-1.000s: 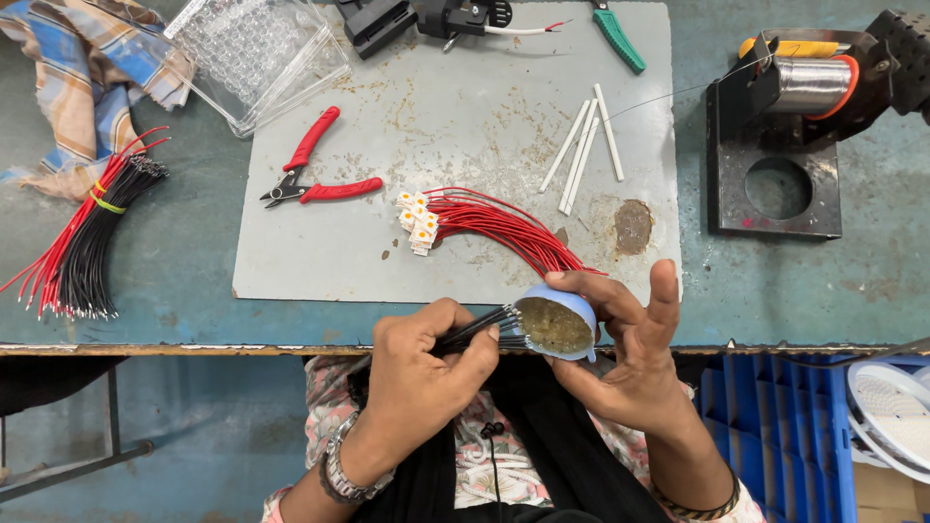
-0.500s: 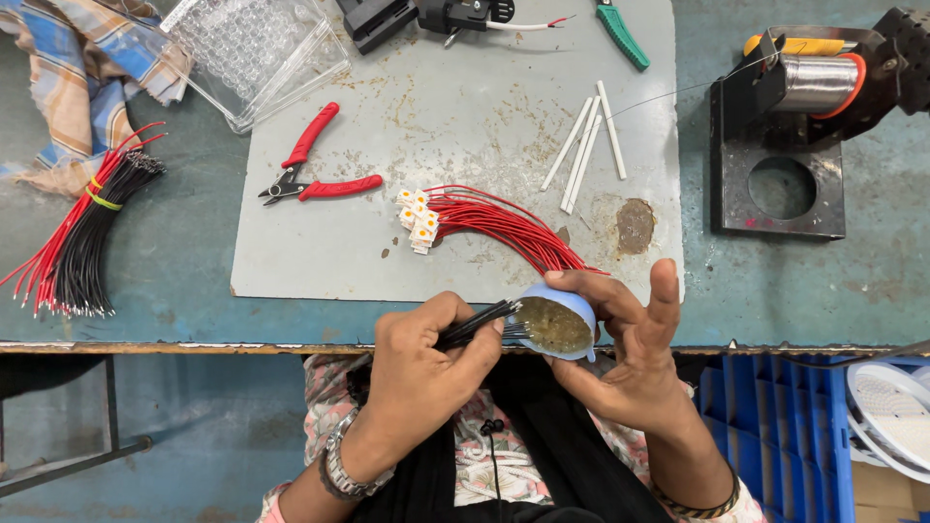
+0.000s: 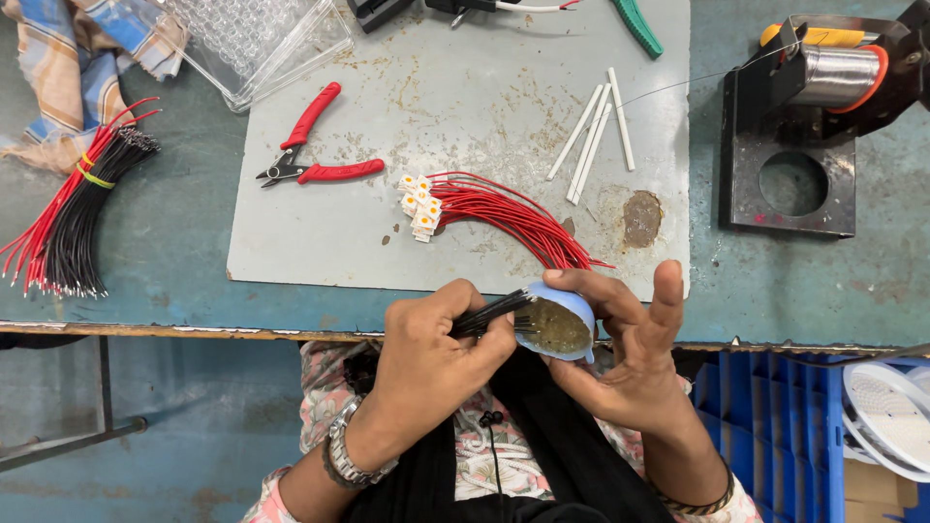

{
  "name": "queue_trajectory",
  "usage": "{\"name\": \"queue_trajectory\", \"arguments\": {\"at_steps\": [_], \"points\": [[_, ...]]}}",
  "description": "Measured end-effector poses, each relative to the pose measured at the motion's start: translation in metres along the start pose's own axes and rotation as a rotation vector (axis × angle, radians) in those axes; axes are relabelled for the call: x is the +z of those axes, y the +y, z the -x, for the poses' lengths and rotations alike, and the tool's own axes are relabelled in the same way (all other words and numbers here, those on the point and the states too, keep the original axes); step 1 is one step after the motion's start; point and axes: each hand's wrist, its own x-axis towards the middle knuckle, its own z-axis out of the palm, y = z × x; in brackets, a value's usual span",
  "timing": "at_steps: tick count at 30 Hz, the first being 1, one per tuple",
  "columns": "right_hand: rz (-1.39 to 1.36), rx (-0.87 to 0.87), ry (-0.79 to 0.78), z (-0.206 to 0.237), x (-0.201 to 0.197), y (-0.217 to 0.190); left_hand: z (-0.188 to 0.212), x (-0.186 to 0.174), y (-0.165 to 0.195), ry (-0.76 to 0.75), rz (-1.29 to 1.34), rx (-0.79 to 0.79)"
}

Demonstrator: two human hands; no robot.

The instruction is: The person solders a black wire to an LED strip on the workbench using a soldering iron, then gathers a bundle of red and black wires, trims the wire ends with pliers, and dips the trimmed ends into a small container of flux. The person then returns to soldering the wire ends onto the LED strip.

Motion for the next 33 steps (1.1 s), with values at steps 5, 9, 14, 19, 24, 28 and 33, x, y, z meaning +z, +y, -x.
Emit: {"name": "queue_trajectory", "arguments": {"at_steps": [5, 9, 14, 19, 24, 28, 33], "points": [[0.012, -0.002, 0.003, -0.0002, -0.0009, 0.0007, 0.0008, 0.0011, -0.0007, 0.001, -0.003, -0.009], [0.007, 0.027, 0.037, 0.0004, -0.0031, 0.0019, 0.0018, 0.0011, -0.0022, 0.012, -0.012, 0.002], [0.026, 0.021, 0.045, 0.0007, -0.0033, 0.0023, 0.0017, 0.0010, -0.0020, 0.012, 0.010, -0.009], [0.036, 0.013, 0.035, -0.0003, -0.0045, 0.0011, 0.0011, 0.0003, -0.0008, 0.010, -0.012, -0.019], [0.021, -0.011, 0.019, 0.0000, -0.0044, -0.0001, -0.0009, 0.0000, -0.0006, -0.017, -0.004, -0.022], [0.010, -0.006, 0.015, 0.0019, -0.0025, -0.0011, -0.0005, 0.0006, 0.0002, -0.038, 0.018, -0.056], [0.024, -0.001, 0.027, 0.0012, -0.0030, -0.0006, 0.0005, 0.0000, 0.0014, -0.032, 0.000, -0.037]]}}
